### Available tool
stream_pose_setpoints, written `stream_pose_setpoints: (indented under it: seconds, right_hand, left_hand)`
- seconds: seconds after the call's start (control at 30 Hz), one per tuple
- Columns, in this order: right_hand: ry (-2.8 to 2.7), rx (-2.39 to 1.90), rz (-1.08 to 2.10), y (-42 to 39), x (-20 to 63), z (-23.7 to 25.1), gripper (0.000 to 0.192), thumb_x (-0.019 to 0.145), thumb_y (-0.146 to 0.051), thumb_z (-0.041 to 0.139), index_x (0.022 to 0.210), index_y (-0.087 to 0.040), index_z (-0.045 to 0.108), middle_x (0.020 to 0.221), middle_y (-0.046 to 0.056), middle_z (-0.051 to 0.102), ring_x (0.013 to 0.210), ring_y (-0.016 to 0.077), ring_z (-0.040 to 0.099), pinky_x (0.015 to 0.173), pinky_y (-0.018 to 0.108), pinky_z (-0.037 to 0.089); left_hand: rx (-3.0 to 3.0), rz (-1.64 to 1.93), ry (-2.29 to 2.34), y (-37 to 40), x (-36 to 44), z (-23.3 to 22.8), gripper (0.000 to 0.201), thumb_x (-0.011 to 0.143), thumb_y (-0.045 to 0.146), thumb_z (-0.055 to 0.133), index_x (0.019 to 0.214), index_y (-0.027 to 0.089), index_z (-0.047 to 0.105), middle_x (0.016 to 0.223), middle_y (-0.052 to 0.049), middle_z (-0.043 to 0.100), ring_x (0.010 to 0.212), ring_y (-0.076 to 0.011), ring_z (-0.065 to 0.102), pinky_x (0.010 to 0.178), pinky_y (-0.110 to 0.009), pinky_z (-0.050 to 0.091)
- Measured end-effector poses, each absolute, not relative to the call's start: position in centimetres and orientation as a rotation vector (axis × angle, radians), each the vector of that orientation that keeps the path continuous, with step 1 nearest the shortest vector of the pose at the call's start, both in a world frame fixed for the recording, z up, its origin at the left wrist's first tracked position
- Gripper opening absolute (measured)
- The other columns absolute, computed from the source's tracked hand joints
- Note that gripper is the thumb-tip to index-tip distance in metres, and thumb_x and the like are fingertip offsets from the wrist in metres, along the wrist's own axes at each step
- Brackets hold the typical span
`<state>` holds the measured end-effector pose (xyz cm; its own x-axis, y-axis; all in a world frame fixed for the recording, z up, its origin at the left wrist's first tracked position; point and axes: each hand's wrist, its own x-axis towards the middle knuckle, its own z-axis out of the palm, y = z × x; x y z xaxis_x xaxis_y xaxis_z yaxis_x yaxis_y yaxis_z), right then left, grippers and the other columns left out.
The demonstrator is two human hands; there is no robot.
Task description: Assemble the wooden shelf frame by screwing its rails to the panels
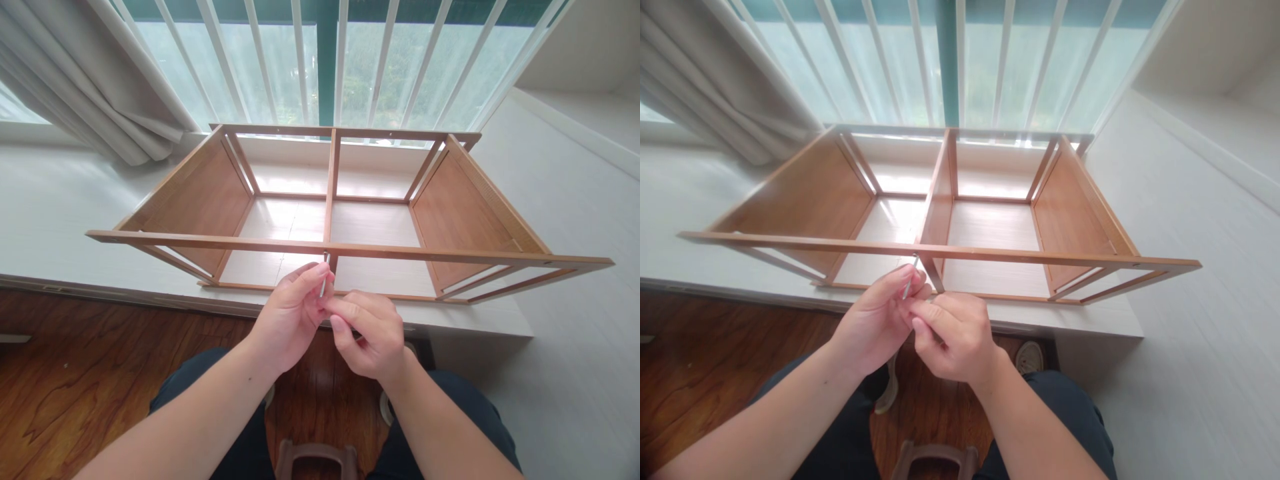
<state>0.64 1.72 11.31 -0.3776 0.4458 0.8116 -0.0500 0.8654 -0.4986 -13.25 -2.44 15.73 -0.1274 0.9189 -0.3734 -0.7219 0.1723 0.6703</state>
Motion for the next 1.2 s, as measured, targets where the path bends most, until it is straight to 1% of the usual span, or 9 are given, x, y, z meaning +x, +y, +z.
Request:
stream_pose_setpoints:
  seconds: [0.17, 0.3, 0.43, 0.57, 0.67, 0.77, 1.0, 1.1, 1.2]
  right_hand:
    - [-1.837, -0.350, 0.540, 1.79, 1.03, 11.53, 0.030, 0.093, -0.005, 0.059, 0.115, -0.017, 0.075, 0.082, 0.006, 0.077, 0.066, 0.0165, 0.069, 0.061, 0.028, 0.056]
    - [-1.791, -0.350, 0.505, 1.77, 1.16, 11.45, 0.041, 0.093, -0.005, 0.059, 0.129, -0.019, 0.071, 0.081, 0.004, 0.076, 0.064, 0.0158, 0.067, 0.057, 0.028, 0.054]
    - [-1.777, -0.300, 0.501, 1.76, 1.01, 11.29, 0.053, 0.092, -0.003, 0.059, 0.142, -0.019, 0.064, 0.088, 0.005, 0.076, 0.068, 0.0161, 0.069, 0.059, 0.028, 0.057]
    - [-1.832, -0.225, 0.497, 1.84, 0.82, 11.26, 0.052, 0.092, -0.002, 0.059, 0.141, -0.018, 0.065, 0.091, 0.008, 0.077, 0.076, 0.0175, 0.071, 0.065, 0.029, 0.060]
    - [-1.857, -0.180, 0.536, 1.89, 0.63, 11.18, 0.053, 0.095, -0.004, 0.057, 0.145, -0.020, 0.063, 0.093, 0.008, 0.076, 0.079, 0.0176, 0.072, 0.068, 0.030, 0.061]
    - [-1.858, -0.161, 0.553, 1.90, 0.46, 11.05, 0.052, 0.096, -0.005, 0.057, 0.146, -0.020, 0.064, 0.095, 0.008, 0.074, 0.085, 0.0176, 0.074, 0.073, 0.029, 0.063]
    - [-1.871, -0.194, 0.544, 1.91, 0.39, 11.09, 0.058, 0.095, -0.002, 0.056, 0.150, -0.018, 0.060, 0.093, 0.007, 0.076, 0.080, 0.0170, 0.071, 0.068, 0.029, 0.060]
    - [-1.840, -0.240, 0.505, 1.72, 0.50, 11.43, 0.055, 0.094, 0.000, 0.056, 0.146, -0.017, 0.064, 0.094, 0.007, 0.079, 0.076, 0.0160, 0.071, 0.066, 0.028, 0.060]
    - [-1.826, -0.322, 0.500, 1.51, 0.71, 11.66, 0.048, 0.094, -0.002, 0.057, 0.137, -0.017, 0.070, 0.093, 0.008, 0.080, 0.074, 0.0159, 0.072, 0.065, 0.028, 0.061]
  left_hand:
    - [0.288, 1.452, 0.914, -2.66, -12.95, 15.79, 0.033, 0.070, 0.033, 0.095, 0.074, 0.014, 0.069, 0.070, 0.004, 0.061, 0.057, -0.0040, 0.048, 0.056, -0.017, 0.047]
    - [0.264, 1.469, 0.935, -2.73, -12.91, 15.67, 0.032, 0.070, 0.035, 0.095, 0.079, 0.014, 0.073, 0.070, 0.004, 0.061, 0.056, -0.0040, 0.047, 0.056, -0.019, 0.047]
    - [0.250, 1.480, 0.908, -2.53, -12.92, 15.58, 0.030, 0.068, 0.032, 0.097, 0.078, 0.014, 0.076, 0.066, 0.005, 0.060, 0.055, -0.0037, 0.049, 0.056, -0.018, 0.048]
    - [0.174, 1.478, 0.887, -2.46, -12.95, 15.51, 0.032, 0.065, 0.031, 0.099, 0.077, 0.013, 0.075, 0.070, 0.004, 0.067, 0.056, -0.0034, 0.054, 0.054, -0.016, 0.050]
    - [0.157, 1.487, 0.903, -2.57, -12.95, 15.46, 0.030, 0.066, 0.028, 0.099, 0.079, 0.012, 0.077, 0.072, 0.003, 0.070, 0.061, -0.0046, 0.061, 0.058, -0.015, 0.053]
    - [0.161, 1.500, 0.909, -2.64, -12.94, 15.51, 0.029, 0.066, 0.027, 0.098, 0.080, 0.012, 0.077, 0.074, 0.002, 0.072, 0.062, -0.0037, 0.061, 0.059, -0.014, 0.053]
    - [0.121, 1.482, 0.907, -2.49, -12.96, 15.97, 0.033, 0.061, 0.026, 0.101, 0.079, 0.012, 0.077, 0.076, 0.002, 0.074, 0.062, -0.0050, 0.063, 0.057, -0.015, 0.055]
    - [0.124, 1.472, 0.892, -2.43, -12.97, 15.99, 0.034, 0.059, 0.026, 0.102, 0.078, 0.012, 0.076, 0.071, 0.003, 0.071, 0.060, -0.0044, 0.061, 0.055, -0.015, 0.052]
    - [0.159, 1.473, 0.890, -2.41, -12.99, 15.95, 0.035, 0.061, 0.028, 0.101, 0.076, 0.011, 0.074, 0.057, 0.007, 0.057, 0.055, -0.0028, 0.055, 0.054, -0.014, 0.049]
